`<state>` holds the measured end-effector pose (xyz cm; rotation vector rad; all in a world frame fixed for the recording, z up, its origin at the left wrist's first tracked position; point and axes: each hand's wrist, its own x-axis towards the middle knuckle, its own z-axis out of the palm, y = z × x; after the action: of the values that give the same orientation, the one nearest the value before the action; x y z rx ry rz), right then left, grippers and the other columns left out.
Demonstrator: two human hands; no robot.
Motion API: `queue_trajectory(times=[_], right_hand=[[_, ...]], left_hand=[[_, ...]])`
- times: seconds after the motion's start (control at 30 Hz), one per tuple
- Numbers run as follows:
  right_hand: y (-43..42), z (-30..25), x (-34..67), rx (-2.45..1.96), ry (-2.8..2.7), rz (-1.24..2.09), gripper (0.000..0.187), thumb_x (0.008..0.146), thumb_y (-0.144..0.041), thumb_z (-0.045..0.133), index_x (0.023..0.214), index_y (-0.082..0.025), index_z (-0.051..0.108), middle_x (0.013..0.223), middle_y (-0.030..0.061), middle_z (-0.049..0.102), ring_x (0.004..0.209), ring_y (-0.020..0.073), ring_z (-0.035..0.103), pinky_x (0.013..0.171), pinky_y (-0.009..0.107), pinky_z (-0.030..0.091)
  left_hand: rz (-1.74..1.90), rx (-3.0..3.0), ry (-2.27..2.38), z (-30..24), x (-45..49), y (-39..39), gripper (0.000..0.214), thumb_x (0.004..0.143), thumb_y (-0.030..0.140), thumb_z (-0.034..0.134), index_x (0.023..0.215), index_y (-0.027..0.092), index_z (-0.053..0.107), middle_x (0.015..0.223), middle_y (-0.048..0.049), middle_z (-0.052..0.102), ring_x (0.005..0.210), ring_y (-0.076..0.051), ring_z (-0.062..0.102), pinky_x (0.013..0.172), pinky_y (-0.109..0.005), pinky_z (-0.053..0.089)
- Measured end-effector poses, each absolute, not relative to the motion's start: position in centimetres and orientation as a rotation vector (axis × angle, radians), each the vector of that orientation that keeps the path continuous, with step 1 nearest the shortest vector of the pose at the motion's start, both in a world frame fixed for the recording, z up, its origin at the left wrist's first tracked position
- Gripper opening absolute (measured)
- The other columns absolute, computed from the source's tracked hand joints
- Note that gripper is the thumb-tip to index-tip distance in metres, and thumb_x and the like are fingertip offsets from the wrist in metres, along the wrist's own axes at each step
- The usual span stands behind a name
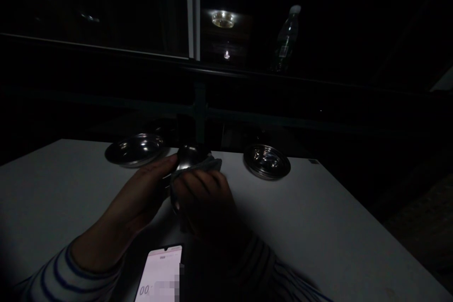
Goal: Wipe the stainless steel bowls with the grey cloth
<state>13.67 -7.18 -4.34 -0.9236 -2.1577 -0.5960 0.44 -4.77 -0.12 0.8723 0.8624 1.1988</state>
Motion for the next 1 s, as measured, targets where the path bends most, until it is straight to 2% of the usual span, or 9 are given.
queue_trajectory(times=[0.17, 0.33, 0.47, 0.57, 0.77, 1.0], right_hand=[[-6.8, -3.7, 14.7, -1.082, -2.081, -0.567, 0.034, 0.087, -0.027, 0.042, 0.116, -0.013, 0.053, 0.118, 0.0107, 0.056, 0.109, 0.0228, 0.045, 0.087, 0.039, 0.036], [-7.1, -3.8, 14.4, -0.99, -2.161, -0.564, 0.034, 0.086, -0.028, 0.044, 0.116, -0.014, 0.052, 0.117, 0.0086, 0.057, 0.108, 0.0231, 0.045, 0.085, 0.039, 0.035], [-7.5, -4.0, 13.7, -0.92, -2.189, -0.593, 0.031, 0.086, -0.023, 0.043, 0.113, -0.012, 0.054, 0.111, 0.0071, 0.06, 0.105, 0.0218, 0.046, 0.084, 0.039, 0.035], [-7.5, -4.2, 13.7, -0.91, -2.192, -0.601, 0.031, 0.086, -0.022, 0.044, 0.115, -0.012, 0.053, 0.112, 0.0064, 0.06, 0.105, 0.0211, 0.046, 0.085, 0.039, 0.034], [-7.6, -4.2, 13.8, -0.89, -2.195, -0.644, 0.03, 0.087, -0.024, 0.042, 0.112, -0.013, 0.054, 0.11, 0.0066, 0.061, 0.104, 0.0208, 0.047, 0.084, 0.038, 0.035], [-7.4, -4.0, 14.1, -0.934, -2.172, -0.618, 0.031, 0.086, -0.024, 0.045, 0.114, -0.013, 0.052, 0.114, 0.0071, 0.06, 0.106, 0.0208, 0.046, 0.086, 0.039, 0.035]], left_hand=[[1.108, 0.87, 0.759, 0.1, 0.9, -5.5, 0.017, 0.075, 0.021, 0.061, 0.088, 0.014, 0.069, 0.073, -0.0034, 0.069, 0.06, -0.012, 0.061, 0.056, -0.02, 0.045], [1.125, 0.813, 0.743, 0.3, 0.8, -5.3, 0.015, 0.074, 0.018, 0.062, 0.086, 0.013, 0.068, 0.071, -0.0028, 0.068, 0.058, -0.011, 0.059, 0.053, -0.019, 0.044], [1.162, 0.803, 0.765, 0.2, 0.6, -4.8, 0.007, 0.071, 0.02, 0.064, 0.073, 0.014, 0.067, 0.061, 0.001, 0.063, 0.052, -0.008, 0.055, 0.05, -0.017, 0.042], [1.168, 0.796, 0.796, 0.1, 0.5, -4.8, 0.01, 0.069, 0.024, 0.066, 0.065, 0.014, 0.065, 0.058, 0.002, 0.062, 0.051, -0.008, 0.054, 0.047, -0.017, 0.041], [1.147, 0.853, 0.767, 0.1, 0.6, -4.8, 0.01, 0.07, 0.019, 0.064, 0.078, 0.015, 0.067, 0.064, 0.0012, 0.065, 0.057, -0.009, 0.057, 0.051, -0.017, 0.042], [1.167, 0.826, 0.841, 0.1, 0.7, -5.0, 0.016, 0.072, 0.029, 0.064, 0.066, 0.015, 0.066, 0.057, 0.0011, 0.062, 0.051, -0.008, 0.053, 0.046, -0.017, 0.04]])
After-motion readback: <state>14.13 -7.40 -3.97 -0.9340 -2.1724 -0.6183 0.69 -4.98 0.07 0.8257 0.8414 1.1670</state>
